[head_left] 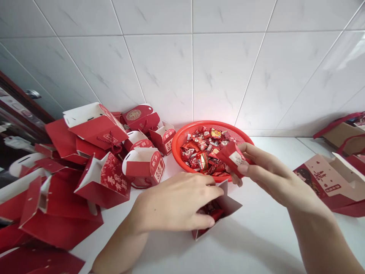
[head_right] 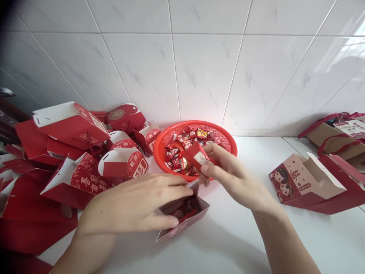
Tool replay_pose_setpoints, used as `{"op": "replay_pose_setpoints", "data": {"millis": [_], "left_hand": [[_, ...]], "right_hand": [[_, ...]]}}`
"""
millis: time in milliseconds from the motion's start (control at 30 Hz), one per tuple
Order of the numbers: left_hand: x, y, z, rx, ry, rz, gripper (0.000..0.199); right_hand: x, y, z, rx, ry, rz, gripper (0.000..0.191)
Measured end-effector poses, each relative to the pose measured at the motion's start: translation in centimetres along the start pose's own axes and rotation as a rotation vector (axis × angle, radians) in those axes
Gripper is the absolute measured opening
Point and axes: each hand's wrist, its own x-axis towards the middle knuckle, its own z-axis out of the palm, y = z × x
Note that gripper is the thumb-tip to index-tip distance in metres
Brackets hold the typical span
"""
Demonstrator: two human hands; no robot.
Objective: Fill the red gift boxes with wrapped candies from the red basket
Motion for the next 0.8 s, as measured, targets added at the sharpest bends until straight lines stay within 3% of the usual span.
{"op": "replay_pose_setpoints", "data": {"millis": [100, 267, 333, 533, 800], "left_hand": [[0.8, -0.8, -1.1, -0.122, 0.022, 0.012, 0.01], [1.5, -1.5, -1.3, -0.476, 0.565, -0.111, 0.024], [1.7, -1.6, -1.1, -0.557, 0.686, -0.098, 0.021], [2.2, -1.7, -0.8, -0.607, 0.69, -0.083, 0.014], [2.2, -1.8, -0.9, -0.647, 0.692, -0.111, 0.014]], "right_hand": [[0.6, 0.5, -0.4, 0.113, 0.018, 0.009, 0.014], [0.4, 0.1, -0.1, 0.116, -0.017, -0.016, 0.036], [0.2, -0.3, 0.2, 0.114, -0.04, -0.048, 0.036], [0.2, -0.7, 0.4, 0.104, 0.066, -0.116, 0.029], [0.6, -0.6, 0.2, 0.171, 0.117, -0.093, 0.026]]}}
